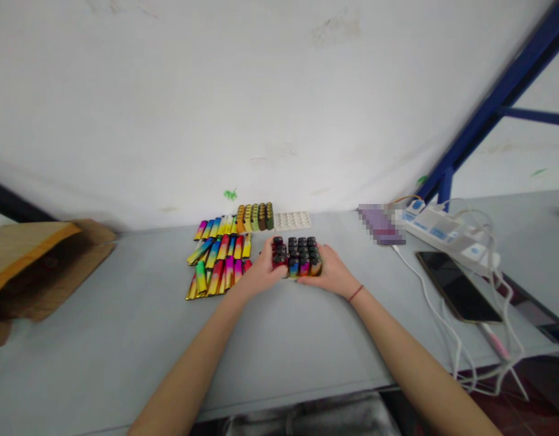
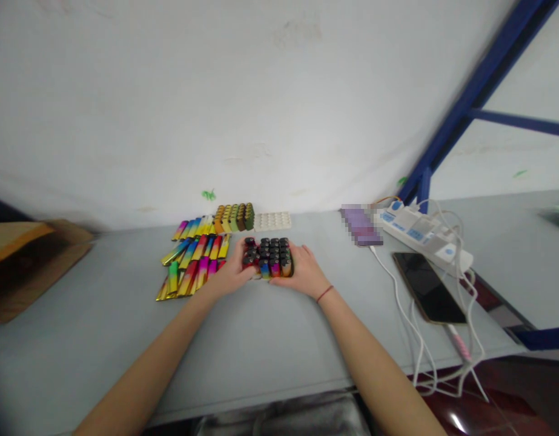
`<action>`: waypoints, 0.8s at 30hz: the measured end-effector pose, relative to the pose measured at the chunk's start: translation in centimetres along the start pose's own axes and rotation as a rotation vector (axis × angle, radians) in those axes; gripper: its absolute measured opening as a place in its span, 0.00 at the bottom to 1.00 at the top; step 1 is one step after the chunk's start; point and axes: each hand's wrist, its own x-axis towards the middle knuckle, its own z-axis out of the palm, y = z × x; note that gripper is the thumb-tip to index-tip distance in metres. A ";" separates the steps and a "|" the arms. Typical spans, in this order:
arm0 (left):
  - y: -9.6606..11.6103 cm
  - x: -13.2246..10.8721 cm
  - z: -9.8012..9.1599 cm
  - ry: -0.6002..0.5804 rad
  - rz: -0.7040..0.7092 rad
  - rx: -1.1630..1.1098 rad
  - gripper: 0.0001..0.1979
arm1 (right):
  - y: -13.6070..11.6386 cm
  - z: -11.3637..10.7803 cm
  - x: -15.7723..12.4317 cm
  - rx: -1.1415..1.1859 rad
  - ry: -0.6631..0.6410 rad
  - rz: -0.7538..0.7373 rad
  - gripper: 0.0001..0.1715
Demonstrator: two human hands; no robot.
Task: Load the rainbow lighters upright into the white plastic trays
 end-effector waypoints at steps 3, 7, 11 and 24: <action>-0.6 0.0 0.1 -0.011 -0.020 -0.051 0.33 | 0.3 0.2 0.0 0.004 0.014 -0.013 0.48; -1.1 0.2 0.1 -0.012 0.005 -0.102 0.30 | 0.7 0.4 0.0 -0.006 0.024 -0.020 0.46; -1.2 0.3 0.1 0.049 0.032 -0.098 0.25 | 0.6 0.3 0.0 0.005 0.030 -0.044 0.44; -0.5 0.2 0.0 0.193 0.086 -0.018 0.13 | 0.6 0.2 0.0 0.026 0.036 -0.053 0.42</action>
